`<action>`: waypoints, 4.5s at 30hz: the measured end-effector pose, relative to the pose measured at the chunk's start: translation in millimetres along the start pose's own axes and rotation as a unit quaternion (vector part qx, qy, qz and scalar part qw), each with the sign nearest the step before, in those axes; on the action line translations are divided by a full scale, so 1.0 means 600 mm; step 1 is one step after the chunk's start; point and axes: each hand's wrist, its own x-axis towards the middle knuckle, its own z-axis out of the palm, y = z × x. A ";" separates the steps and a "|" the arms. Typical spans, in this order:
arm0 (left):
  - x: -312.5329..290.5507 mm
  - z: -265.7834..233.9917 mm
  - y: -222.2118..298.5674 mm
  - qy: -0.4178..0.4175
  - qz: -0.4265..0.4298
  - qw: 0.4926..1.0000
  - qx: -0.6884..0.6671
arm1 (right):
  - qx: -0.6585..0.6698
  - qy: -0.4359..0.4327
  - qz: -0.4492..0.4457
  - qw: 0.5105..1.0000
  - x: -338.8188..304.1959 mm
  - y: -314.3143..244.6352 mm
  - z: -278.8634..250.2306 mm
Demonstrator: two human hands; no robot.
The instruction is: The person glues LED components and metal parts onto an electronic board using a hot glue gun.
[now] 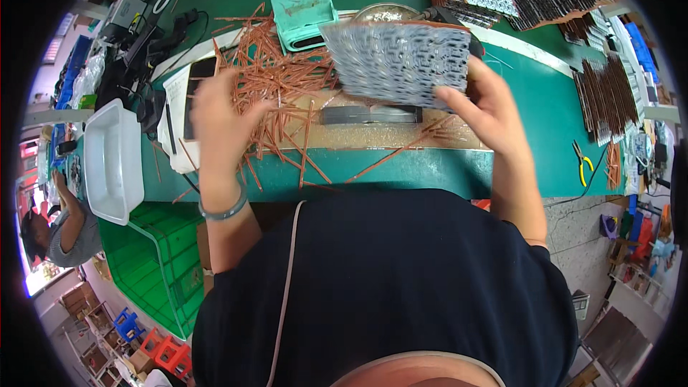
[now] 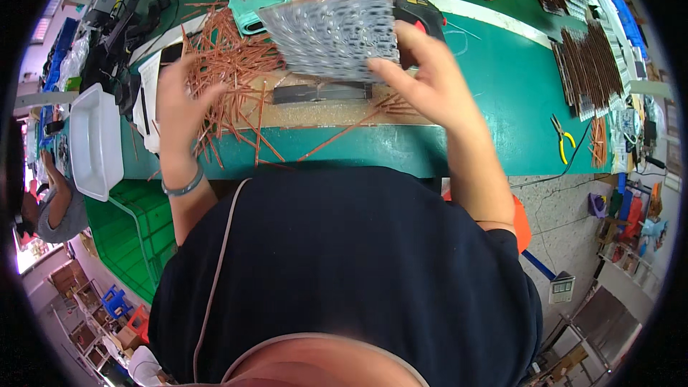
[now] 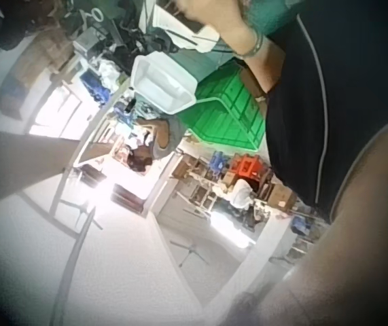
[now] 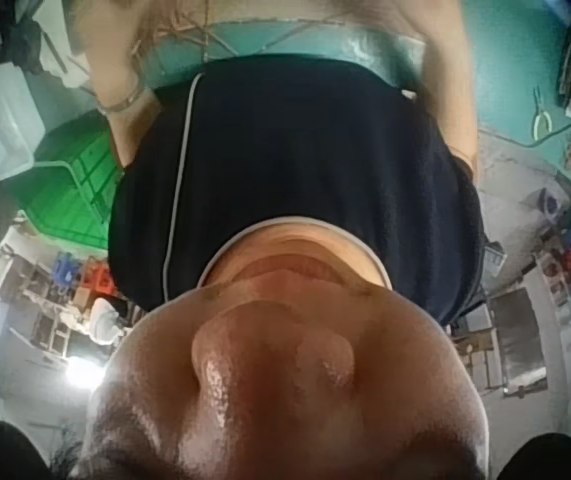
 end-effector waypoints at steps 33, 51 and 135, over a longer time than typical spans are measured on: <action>-0.030 0.091 0.070 -0.129 -0.090 0.933 -0.323 | -0.166 0.035 -0.152 0.974 0.012 0.042 0.014; -0.022 0.062 0.106 -0.197 -0.118 0.791 -0.567 | 0.297 -0.033 0.134 0.945 0.003 0.063 0.063; -0.025 -0.006 0.111 -0.117 -0.150 0.687 -0.701 | 0.333 0.036 0.071 0.940 -0.019 0.035 0.027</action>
